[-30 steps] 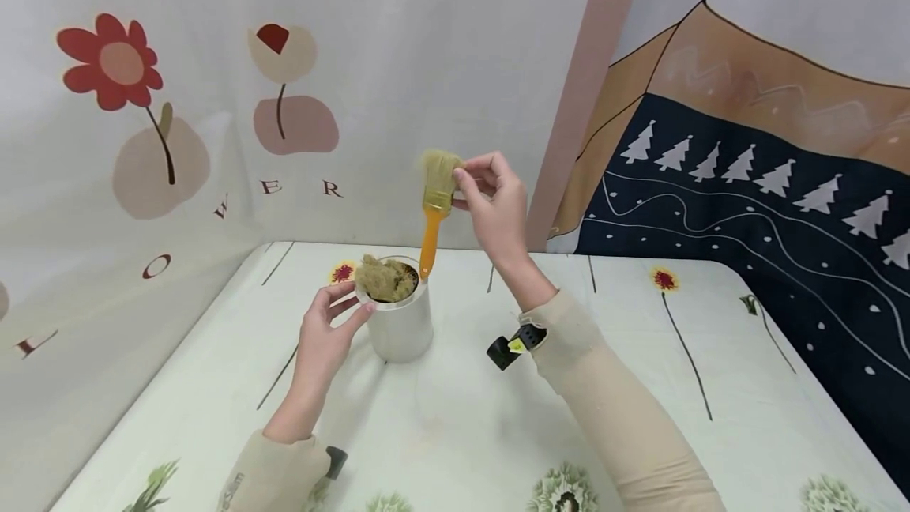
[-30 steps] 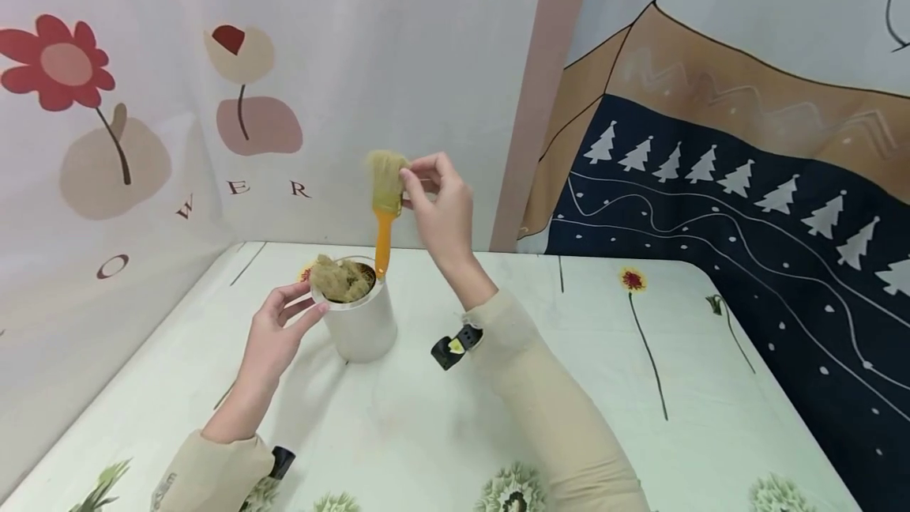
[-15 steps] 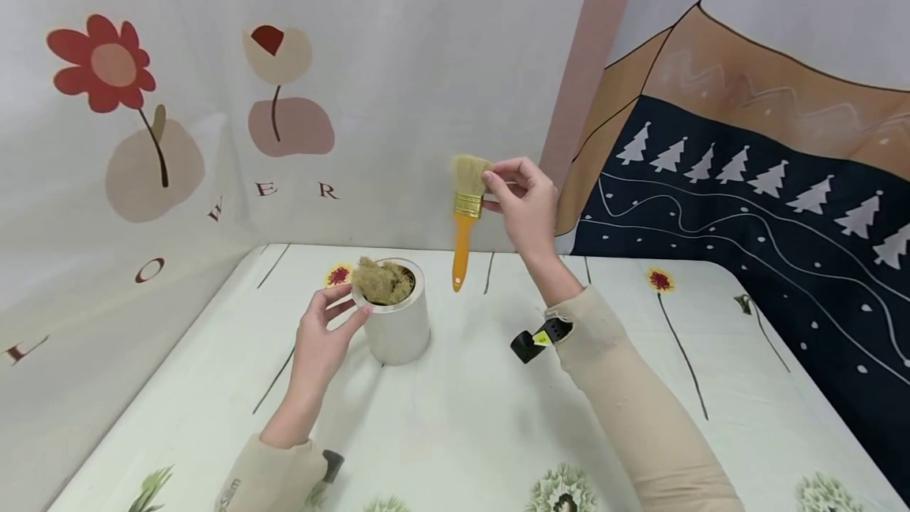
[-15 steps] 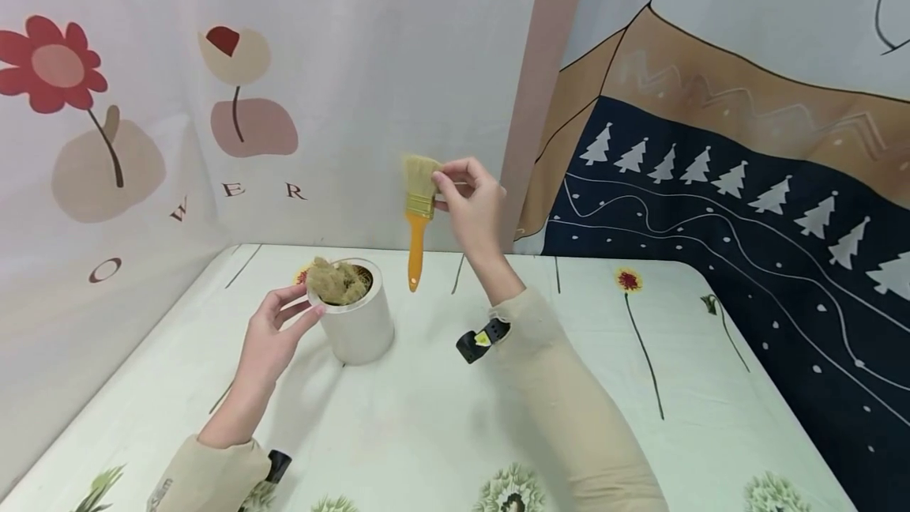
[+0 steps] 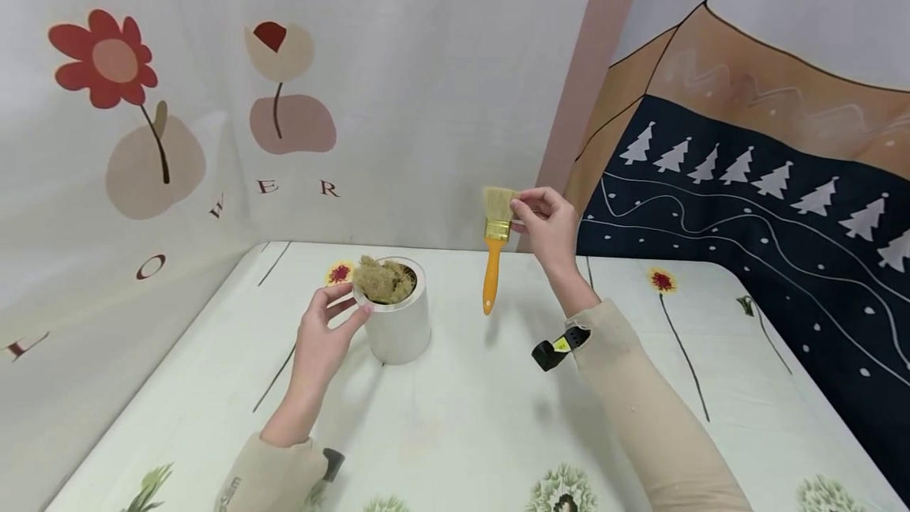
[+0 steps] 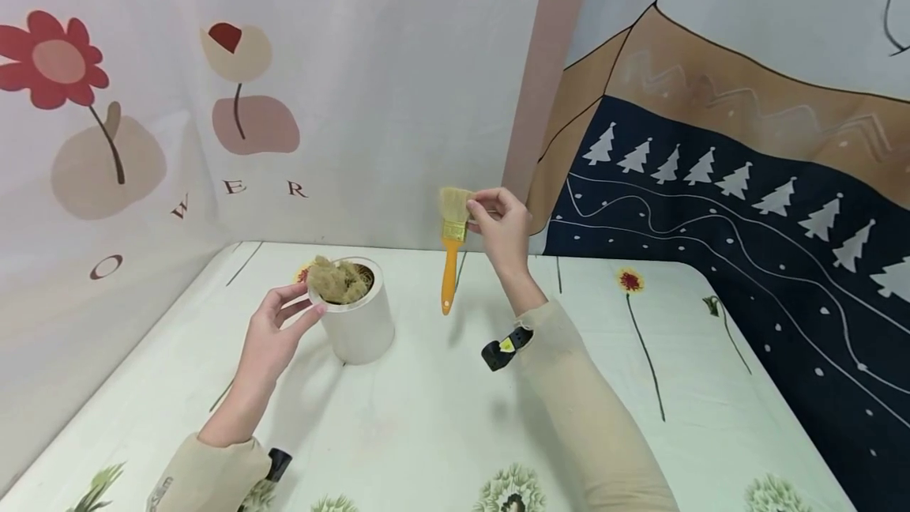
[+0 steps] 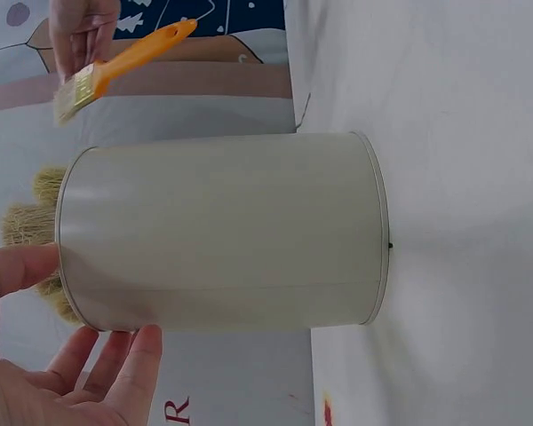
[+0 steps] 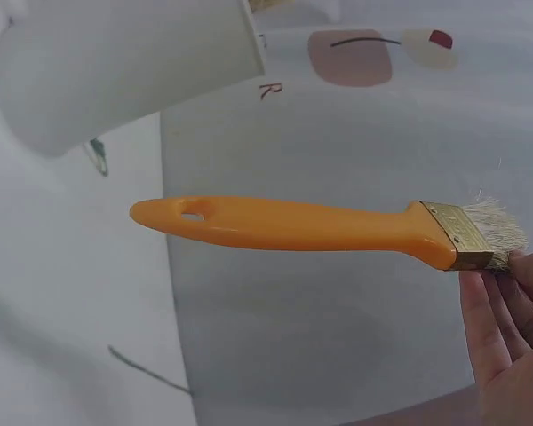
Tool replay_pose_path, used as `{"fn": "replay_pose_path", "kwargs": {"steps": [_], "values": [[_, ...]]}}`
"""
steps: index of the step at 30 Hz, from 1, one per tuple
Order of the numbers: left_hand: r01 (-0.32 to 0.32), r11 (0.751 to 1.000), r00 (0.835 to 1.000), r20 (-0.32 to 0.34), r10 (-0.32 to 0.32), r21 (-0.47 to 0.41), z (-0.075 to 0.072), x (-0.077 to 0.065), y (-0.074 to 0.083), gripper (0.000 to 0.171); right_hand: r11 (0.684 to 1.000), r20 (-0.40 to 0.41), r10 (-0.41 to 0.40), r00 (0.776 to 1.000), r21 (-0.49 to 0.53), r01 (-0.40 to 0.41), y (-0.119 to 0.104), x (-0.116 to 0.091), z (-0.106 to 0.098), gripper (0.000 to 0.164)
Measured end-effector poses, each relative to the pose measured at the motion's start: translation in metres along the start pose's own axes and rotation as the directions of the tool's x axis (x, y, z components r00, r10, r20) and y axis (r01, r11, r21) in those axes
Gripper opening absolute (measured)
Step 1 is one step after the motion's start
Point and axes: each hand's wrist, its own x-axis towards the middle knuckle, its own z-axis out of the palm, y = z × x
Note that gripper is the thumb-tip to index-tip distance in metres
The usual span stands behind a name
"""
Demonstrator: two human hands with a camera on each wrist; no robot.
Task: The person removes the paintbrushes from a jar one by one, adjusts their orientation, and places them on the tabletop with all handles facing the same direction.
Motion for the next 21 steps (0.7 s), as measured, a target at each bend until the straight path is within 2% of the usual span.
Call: {"fn": "replay_pose_path", "kwargs": {"steps": [10,21], "values": [[0.007,1.0,1.0,0.002,-0.007,0.004,0.001,0.001,0.002,0.051,0.996,-0.034,0.089,0.995,-0.025,-0.09,0.03,-0.001,-0.006,0.02],[0.017,1.0,1.0,-0.001,-0.017,0.008,0.001,0.0,0.003,0.051,0.98,-0.01,0.195,0.981,-0.034,-0.195,0.061,-0.006,-0.002,0.023]]}}
